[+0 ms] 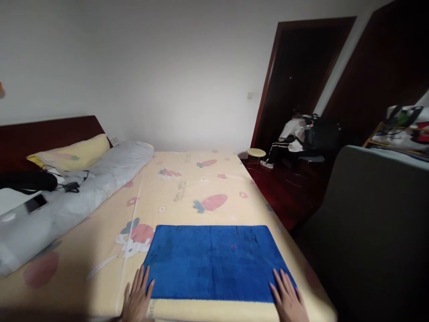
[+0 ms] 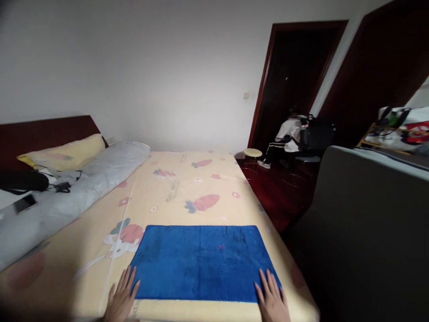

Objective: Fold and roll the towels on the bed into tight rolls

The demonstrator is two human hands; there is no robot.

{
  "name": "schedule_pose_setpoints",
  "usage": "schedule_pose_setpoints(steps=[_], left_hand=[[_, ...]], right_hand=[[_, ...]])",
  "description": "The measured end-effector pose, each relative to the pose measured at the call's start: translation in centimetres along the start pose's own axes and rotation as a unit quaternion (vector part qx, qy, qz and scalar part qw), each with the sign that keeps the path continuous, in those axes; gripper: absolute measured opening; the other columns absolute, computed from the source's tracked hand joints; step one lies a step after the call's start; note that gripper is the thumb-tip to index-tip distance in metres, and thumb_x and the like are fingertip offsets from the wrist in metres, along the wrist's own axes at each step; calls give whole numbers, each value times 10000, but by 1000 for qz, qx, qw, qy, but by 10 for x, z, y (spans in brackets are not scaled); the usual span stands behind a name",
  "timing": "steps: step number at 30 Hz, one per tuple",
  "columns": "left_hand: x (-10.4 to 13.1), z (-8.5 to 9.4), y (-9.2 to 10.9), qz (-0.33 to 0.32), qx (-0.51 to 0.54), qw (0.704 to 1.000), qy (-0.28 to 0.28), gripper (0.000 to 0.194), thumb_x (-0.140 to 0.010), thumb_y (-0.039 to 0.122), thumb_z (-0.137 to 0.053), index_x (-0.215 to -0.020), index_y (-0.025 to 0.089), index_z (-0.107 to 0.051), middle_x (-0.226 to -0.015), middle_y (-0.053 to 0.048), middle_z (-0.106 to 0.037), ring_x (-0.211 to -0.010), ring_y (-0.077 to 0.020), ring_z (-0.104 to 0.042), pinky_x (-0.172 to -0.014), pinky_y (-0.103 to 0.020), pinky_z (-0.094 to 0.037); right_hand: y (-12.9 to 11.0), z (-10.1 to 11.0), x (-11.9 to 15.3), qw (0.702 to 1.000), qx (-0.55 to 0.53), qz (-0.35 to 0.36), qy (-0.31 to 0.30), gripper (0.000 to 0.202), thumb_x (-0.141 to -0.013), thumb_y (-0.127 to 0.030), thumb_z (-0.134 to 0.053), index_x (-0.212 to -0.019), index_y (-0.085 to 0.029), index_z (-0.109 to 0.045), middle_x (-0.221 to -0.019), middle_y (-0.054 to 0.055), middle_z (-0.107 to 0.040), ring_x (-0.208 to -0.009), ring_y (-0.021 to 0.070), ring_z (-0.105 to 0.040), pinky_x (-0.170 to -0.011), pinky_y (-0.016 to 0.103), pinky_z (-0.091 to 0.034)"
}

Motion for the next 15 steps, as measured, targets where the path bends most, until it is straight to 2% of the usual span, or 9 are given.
schedule_pose_setpoints(steps=[2, 3, 4, 6, 9, 10, 13, 15], left_hand=[[1, 11, -22, -1, -84, 996, -14, 622, -838, 499, -409, -1426, 296, -419, -1558, -41, -343, -1458, -217, -236, -1193, -473, -18], [1, 13, -26, -8, -124, 992, -14, 617, -858, 481, -371, -1441, 280, -395, -1561, -35, -335, -1458, -212, -237, -1193, -478, -19], [1, 14, -25, -19, -161, 987, -6, 614, -876, 466, -337, -1456, 267, -369, -1567, -29, -318, -1460, -210, -230, -1192, -484, -18], [-2, 10, -9, -54, -212, 976, 24, 608, -903, 452, -294, -1479, 258, -313, -1577, -17, -285, -1470, -213, -199, -1193, -493, -25], [-9, -12, 46, -144, -230, 962, 37, 594, -940, 439, -267, -1504, 264, -202, -1568, -1, -297, -1467, -200, -208, -1195, -462, -115], [-12, -23, 70, -178, -222, 958, 25, 581, -953, 413, -260, -1507, 270, -160, -1564, 6, -306, -1459, -189, -232, -1188, -440, -162], [-13, -66, 144, -289, -181, 940, -16, 587, -954, 234, -241, -1509, 265, -51, -1575, 19, -266, -1453, -153, -241, -1180, -387, -215], [-10, -94, 183, -332, -157, 929, -50, 623, -934, 174, -261, -1505, 249, -25, -1583, 7, -235, -1456, -162, -236, -1181, -397, -225]], right_hand=[[26, 16, 1, 999, 52, 13, -2, 614, -772, -566, -523, -1341, -333, -525, -1488, 24, -442, -1414, 275, -322, -1174, 550, -161], [34, 19, 1, 996, 82, 31, -3, 606, -803, -566, -471, -1358, -326, -505, -1483, 33, -450, -1407, 283, -337, -1160, 573, -193], [36, 19, 0, 992, 112, 54, 4, 597, -831, -563, -419, -1373, -321, -487, -1481, 44, -452, -1402, 291, -346, -1142, 593, -225], [26, 7, -4, 982, 161, 97, 35, 605, -875, -564, -331, -1404, -295, -452, -1491, 73, -434, -1403, 307, -342, -1113, 604, -278], [-26, -34, -10, 968, 196, 146, 56, 673, -914, -565, -242, -1445, -182, -395, -1505, 125, -397, -1414, 310, -317, -1116, 564, -305], [-50, -52, -10, 966, 195, 166, 33, 670, -926, -557, -229, -1443, -165, -398, -1498, 128, -406, -1410, 302, -325, -1120, 547, -311], [-121, -110, -5, 953, 171, 231, -92, 570, -970, -467, -223, -1481, -229, -309, -1535, 63, -345, -1424, 233, -302, -1147, 471, -308], [-156, -141, 0, 935, 152, 276, -162, 544, -981, -422, -220, -1497, -254, -236, -1552, 39, -298, -1438, 213, -264, -1163, 457, -284]])
Point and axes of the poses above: each hand's wrist, its own x-axis away from the middle knuckle, its own z-axis out of the back of the hand, y = z × x, the point moved 1 cm from there along -x, towards the middle knuckle
